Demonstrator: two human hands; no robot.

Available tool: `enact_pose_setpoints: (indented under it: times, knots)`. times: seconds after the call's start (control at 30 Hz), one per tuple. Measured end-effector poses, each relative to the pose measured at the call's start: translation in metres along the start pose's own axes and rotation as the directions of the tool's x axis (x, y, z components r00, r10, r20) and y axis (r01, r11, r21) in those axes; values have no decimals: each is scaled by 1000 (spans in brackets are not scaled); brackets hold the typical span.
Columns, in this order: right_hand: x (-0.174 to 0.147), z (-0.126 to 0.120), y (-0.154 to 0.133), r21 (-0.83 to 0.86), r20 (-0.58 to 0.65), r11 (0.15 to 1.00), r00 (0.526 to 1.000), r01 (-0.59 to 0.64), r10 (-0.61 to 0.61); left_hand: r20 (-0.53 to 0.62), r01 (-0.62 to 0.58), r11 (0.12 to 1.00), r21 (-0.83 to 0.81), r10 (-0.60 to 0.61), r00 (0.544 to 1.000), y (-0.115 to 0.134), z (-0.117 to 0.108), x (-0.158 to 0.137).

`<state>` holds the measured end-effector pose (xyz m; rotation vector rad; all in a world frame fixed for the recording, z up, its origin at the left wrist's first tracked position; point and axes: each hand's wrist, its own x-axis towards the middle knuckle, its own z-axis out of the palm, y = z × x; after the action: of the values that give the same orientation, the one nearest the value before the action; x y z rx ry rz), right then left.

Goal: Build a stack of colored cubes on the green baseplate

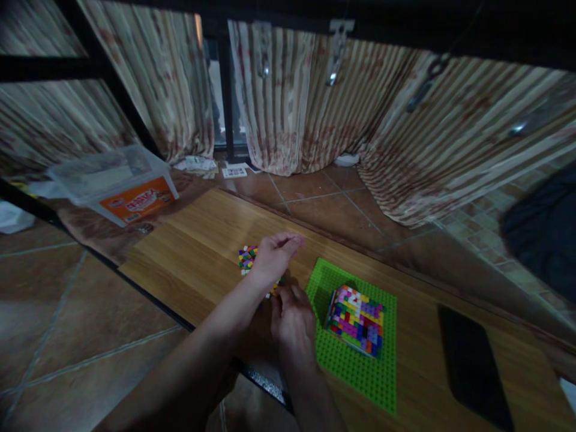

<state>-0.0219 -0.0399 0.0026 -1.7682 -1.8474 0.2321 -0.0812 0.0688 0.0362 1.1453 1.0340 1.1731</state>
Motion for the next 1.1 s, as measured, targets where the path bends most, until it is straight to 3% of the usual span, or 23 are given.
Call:
enact_pose_setpoints:
  times: [0.67,0.8,0.9,1.1]
  knots:
    - [-1,3,1,28,-5,999,1000,-18,18,82,-23,997,80,16,996,-11,14,-5]
    - [0,-18,-4,152,-23,988,999,-25,29,84,-12,994,107,3,996,-6,14,-8]
    - [0,-40,-2,232,-105,972,992,-37,63,103,-16,991,131,2,995,-6,14,-8]
    - [-3,-75,32,265,-277,956,940,-126,201,158,-20,993,117,1,987,-10,18,-8]
